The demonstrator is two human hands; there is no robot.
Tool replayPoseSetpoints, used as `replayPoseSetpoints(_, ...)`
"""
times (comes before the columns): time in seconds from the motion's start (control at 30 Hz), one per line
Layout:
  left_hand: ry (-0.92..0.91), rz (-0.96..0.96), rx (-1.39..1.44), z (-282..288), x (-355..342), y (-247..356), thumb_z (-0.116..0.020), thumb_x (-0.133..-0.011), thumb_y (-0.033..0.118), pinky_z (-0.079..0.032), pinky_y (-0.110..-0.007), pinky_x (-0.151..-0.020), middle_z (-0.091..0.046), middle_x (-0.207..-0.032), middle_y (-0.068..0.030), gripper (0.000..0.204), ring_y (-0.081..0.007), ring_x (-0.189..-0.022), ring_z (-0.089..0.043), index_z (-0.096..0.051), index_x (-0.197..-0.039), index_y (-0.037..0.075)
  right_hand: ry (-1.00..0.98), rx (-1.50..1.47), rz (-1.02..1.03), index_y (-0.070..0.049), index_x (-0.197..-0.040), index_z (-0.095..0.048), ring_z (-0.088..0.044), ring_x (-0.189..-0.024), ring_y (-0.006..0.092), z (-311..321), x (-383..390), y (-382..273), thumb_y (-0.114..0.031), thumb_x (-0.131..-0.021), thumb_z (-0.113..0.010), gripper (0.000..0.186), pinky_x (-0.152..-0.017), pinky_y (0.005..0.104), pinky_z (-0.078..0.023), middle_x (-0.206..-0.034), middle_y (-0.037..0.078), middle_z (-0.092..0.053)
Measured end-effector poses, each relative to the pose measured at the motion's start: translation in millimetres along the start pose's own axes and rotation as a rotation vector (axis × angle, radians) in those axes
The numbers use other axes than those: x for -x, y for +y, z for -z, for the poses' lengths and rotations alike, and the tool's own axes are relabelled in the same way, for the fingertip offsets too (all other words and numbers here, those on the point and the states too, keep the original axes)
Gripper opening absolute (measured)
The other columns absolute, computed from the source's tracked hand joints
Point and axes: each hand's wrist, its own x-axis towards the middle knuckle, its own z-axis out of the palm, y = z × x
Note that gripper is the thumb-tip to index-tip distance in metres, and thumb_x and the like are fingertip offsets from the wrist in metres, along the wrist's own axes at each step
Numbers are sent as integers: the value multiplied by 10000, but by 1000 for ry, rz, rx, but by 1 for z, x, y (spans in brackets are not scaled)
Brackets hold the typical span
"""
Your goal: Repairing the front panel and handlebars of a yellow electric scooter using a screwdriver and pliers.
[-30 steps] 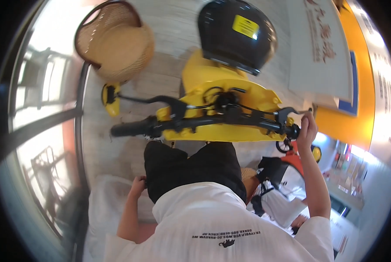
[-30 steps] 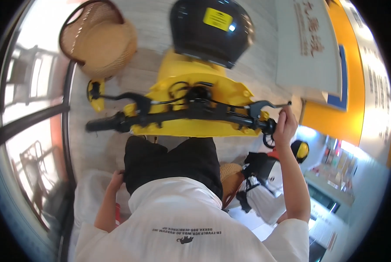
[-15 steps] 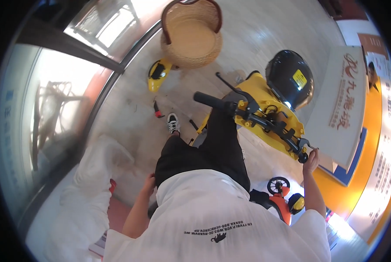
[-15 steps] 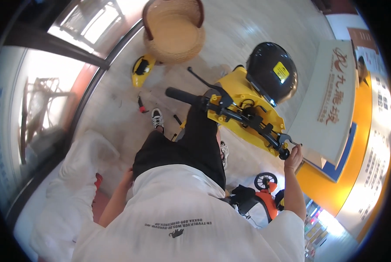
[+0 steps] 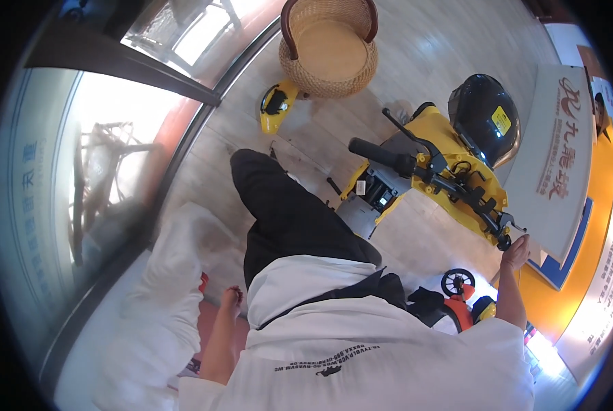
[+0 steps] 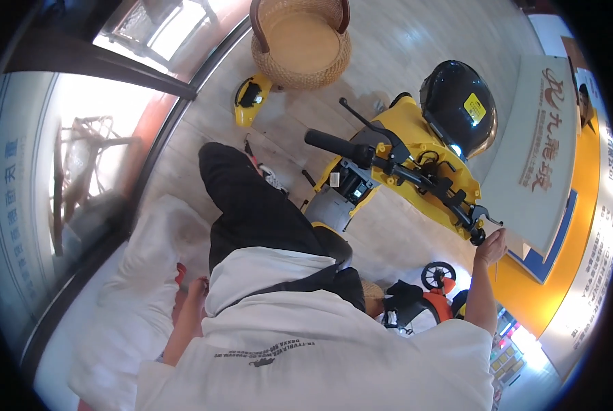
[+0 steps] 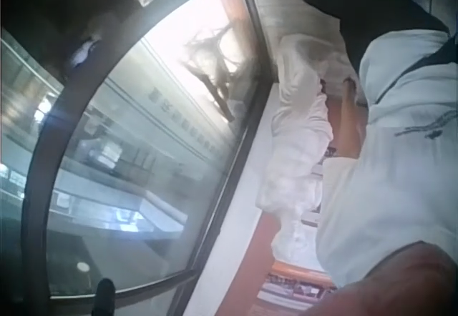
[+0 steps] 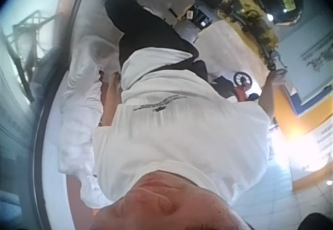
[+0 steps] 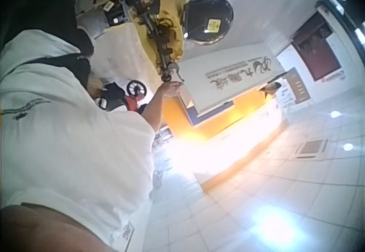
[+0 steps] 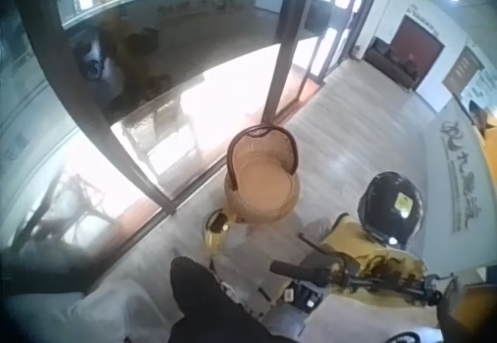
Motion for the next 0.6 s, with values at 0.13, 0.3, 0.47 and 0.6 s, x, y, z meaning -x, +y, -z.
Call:
replayPoseSetpoints(0.13, -32, -94, -45, 15, -5, 90, -411, -837, -87, -469, -280, -558, -571, -777, -48, 251, -171, -670, -575, -582, -942, 63, 44, 283, -344, -56, -1091, -564, -632, -1035, 411, 21, 27, -27, -407, -986, -364, 418, -884, 527, -426, -1056, 194, -687)
replayPoseSetpoints(0.3, -88, -262, -255, 32, -18, 225, -451, -815, -91, -512, -273, -658, -605, -827, -70, 236, -178, -733, -610, -605, -957, 17, -99, 240, -972, 65, -1208, -422, -659, -1059, 471, 14, 118, -107, -551, -939, -464, 673, -885, 567, -522, -1095, 339, -661)
replayPoseSetpoints(0.47, -235, -446, -556, 32, -50, 355, -469, -847, -90, -544, -260, -733, -636, -855, -77, 203, -154, -793, -634, -634, -917, 5, -574, 11, -712, -34, -1205, -492, -658, -1060, 436, -36, 238, -279, -336, -901, -618, 447, -916, 520, -515, -1126, 260, -671)
replayPoseSetpoints(0.6, -196, -468, -500, -13, -68, 413, -481, -882, -99, -556, -264, -795, -638, -844, -72, 170, -166, -837, -653, -625, -895, -11, -856, -305, -336, -34, -1070, -529, -634, -971, 464, -43, 278, -442, -178, -845, -604, 277, -831, 524, -506, -970, 253, -652)
